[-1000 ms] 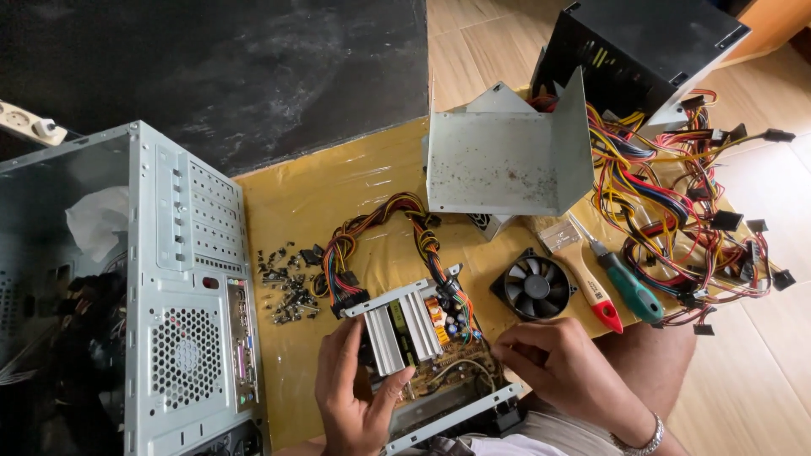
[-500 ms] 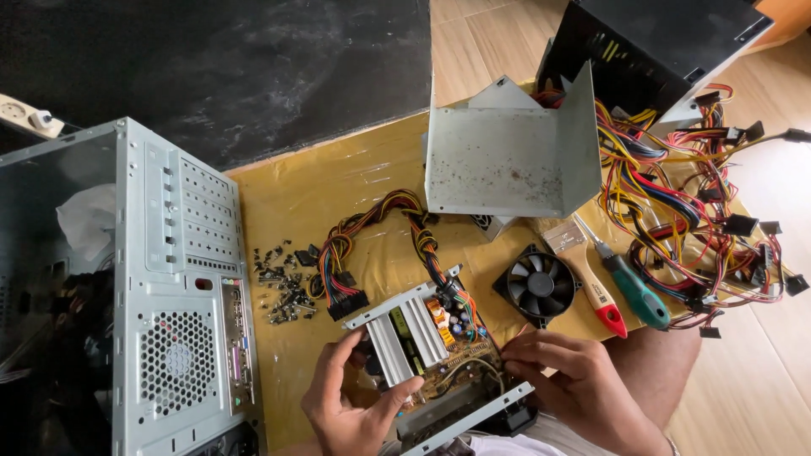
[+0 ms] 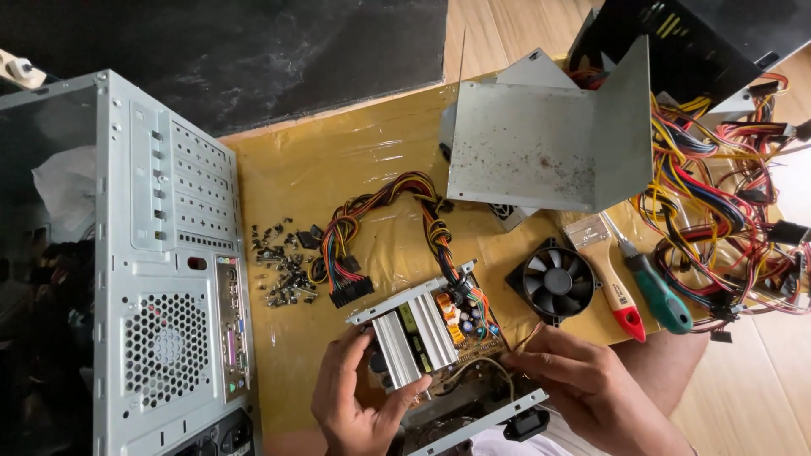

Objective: Disassembling a computer power supply unit by unscrewing the fan and internal board, then cleaning them with a brush.

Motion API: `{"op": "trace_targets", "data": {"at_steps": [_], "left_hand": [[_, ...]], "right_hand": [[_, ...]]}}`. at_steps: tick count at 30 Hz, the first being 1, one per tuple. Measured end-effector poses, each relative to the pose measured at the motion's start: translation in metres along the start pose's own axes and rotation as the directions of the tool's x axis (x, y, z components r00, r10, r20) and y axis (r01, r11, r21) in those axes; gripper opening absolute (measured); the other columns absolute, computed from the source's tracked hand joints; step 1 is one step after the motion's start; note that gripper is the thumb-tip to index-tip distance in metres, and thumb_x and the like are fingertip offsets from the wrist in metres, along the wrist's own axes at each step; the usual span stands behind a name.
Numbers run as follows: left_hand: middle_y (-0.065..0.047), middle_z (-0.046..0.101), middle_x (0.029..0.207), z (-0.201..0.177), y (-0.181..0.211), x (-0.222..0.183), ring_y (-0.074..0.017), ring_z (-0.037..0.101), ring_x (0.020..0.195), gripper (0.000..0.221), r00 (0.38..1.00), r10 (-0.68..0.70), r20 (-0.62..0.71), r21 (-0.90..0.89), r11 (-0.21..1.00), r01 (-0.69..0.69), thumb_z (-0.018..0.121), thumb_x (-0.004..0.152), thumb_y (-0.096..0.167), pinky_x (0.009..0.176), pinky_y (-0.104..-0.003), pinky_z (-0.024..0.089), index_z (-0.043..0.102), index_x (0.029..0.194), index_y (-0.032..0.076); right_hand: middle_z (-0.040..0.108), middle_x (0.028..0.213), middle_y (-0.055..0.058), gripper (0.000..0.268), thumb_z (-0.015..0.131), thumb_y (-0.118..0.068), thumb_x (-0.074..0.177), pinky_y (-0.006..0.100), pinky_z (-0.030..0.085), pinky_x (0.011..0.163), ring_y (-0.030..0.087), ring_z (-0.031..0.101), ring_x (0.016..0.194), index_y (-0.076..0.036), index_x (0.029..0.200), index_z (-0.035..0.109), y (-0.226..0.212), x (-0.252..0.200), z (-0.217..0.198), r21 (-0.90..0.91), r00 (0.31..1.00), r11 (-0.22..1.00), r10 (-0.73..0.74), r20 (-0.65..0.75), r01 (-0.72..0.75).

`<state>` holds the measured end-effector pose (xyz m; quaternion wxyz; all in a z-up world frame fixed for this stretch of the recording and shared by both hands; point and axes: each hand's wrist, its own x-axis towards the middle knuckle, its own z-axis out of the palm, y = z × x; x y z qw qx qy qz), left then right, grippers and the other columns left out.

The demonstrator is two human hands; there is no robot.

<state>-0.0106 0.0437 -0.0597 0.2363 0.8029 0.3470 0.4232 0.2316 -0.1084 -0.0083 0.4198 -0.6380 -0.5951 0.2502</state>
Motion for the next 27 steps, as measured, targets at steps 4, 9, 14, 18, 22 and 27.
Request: {"op": "trace_targets", "data": {"at_steps": [4,9,14,18,22,27], "left_hand": [[-0.016,0.071,0.121,0.003,0.000,-0.002,-0.0304,0.072,0.110,0.073,0.999,-0.028,-0.033,0.033,0.999,0.029,0.083,0.075,0.052,0.094,-0.042,0.063,0.065,0.124,0.001],[-0.014,0.072,0.119,0.004,0.008,0.004,-0.0277,0.072,0.107,0.073,0.998,-0.048,-0.044,0.052,0.997,0.050,0.083,0.075,0.053,0.091,-0.038,0.065,0.065,0.124,0.002],[-0.018,0.073,0.118,0.014,0.010,0.002,-0.0311,0.075,0.103,0.072,0.987,-0.061,-0.146,0.069,0.995,0.072,0.082,0.072,0.056,0.091,-0.042,0.063,0.067,0.118,0.002],[-0.017,0.072,0.122,0.010,0.011,0.003,-0.0314,0.074,0.111,0.073,0.991,-0.105,-0.084,0.066,0.992,0.111,0.084,0.073,0.051,0.097,-0.043,0.063,0.065,0.123,0.001],[-0.020,0.070,0.125,0.013,0.014,0.005,-0.0323,0.074,0.111,0.069,0.987,-0.124,-0.099,-0.037,0.992,0.121,0.083,0.075,0.044,0.096,-0.041,0.062,0.062,0.123,0.000],[-0.021,0.069,0.125,0.017,0.010,-0.003,-0.0327,0.072,0.116,0.068,0.981,-0.151,-0.122,-0.149,0.980,0.133,0.087,0.073,0.037,0.100,-0.041,0.065,0.062,0.123,-0.001]], "right_hand": [[0.067,0.101,0.011,0.032,0.050,-0.009,0.099,0.030,0.055,0.071,0.023,0.071,0.082,-0.005,0.124,0.070,0.001,0.005,0.001,0.105,0.997,0.992,-0.076,0.025,0.073],[0.065,0.097,0.011,0.032,0.052,-0.011,0.100,0.032,0.056,0.072,0.022,0.068,0.085,-0.005,0.125,0.070,0.005,0.007,0.002,0.196,0.997,0.978,-0.073,0.019,0.068],[0.063,0.093,0.011,0.029,0.053,-0.005,0.099,0.033,0.052,0.071,0.022,0.063,0.083,0.003,0.119,0.073,0.004,0.010,-0.001,0.392,0.999,0.920,0.004,0.033,-0.017],[0.060,0.091,0.010,0.024,0.053,-0.011,0.100,0.033,0.052,0.070,0.023,0.063,0.080,0.002,0.108,0.072,0.002,0.013,0.001,0.297,0.999,0.955,-0.016,0.029,0.006],[0.059,0.090,0.009,0.026,0.049,-0.006,0.097,0.031,0.051,0.066,0.020,0.063,0.078,0.001,0.105,0.072,0.004,0.013,0.001,0.267,1.000,0.964,-0.002,0.009,-0.001],[0.064,0.093,0.013,0.032,0.046,-0.021,0.102,0.032,0.054,0.070,0.023,0.066,0.080,0.000,0.106,0.070,0.013,0.002,0.007,0.133,0.987,0.979,-0.145,-0.064,0.153]]}}
